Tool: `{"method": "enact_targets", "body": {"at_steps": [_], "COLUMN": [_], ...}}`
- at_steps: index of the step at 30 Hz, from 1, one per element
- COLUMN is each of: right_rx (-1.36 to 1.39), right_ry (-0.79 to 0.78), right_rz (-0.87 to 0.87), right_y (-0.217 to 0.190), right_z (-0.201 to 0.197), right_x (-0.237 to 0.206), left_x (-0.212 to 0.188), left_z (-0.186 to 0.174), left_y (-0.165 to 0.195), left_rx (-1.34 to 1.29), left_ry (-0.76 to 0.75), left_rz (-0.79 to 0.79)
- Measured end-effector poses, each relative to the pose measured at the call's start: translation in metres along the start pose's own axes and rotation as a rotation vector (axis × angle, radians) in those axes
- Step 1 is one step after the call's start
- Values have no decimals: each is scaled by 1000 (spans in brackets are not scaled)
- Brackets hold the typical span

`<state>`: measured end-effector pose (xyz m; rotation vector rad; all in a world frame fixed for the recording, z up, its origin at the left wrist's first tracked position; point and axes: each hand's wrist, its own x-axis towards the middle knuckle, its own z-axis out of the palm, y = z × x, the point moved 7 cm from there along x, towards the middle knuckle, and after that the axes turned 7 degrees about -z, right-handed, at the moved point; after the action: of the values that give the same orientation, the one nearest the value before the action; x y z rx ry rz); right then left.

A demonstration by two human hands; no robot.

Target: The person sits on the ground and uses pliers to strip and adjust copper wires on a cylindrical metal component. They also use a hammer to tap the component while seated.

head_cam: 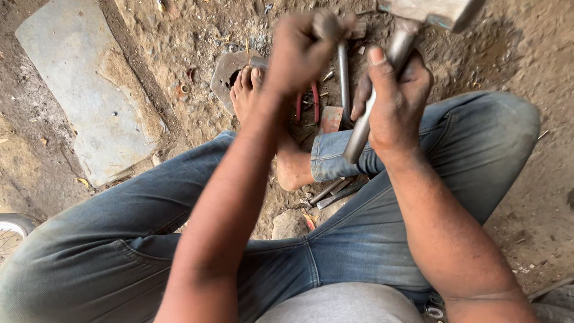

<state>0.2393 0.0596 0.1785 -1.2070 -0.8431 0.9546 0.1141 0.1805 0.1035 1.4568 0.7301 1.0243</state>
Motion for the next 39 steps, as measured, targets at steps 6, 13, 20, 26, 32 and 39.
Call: {"method": "enact_targets", "body": {"at_steps": [6,13,20,26,32,39], "right_rx": [16,10,-68,-219,-432,-181], "right_ry": [10,-78,-117,-211,-232,-124], "right_rz": [21,-40,-155,-341,-324,-285], "right_y": [9,5,-4,-15,-12,-8], "right_z": [4,7,6,14,37,27], "right_x": [-1,-7,-4,-21,-19,-32], "left_x": [-13,-25,-20,-24,-24,-30], "left_z": [-58,-52,-16,-15,-2,-13], "left_y": [-4,-18,-23,-39,-31,-45], "left_rx": [206,226,428,507,556,507], "left_ry": [136,81,-160,-214,-255,-223], "left_rz": [-172,-203,-262,-245,60,-206]}}
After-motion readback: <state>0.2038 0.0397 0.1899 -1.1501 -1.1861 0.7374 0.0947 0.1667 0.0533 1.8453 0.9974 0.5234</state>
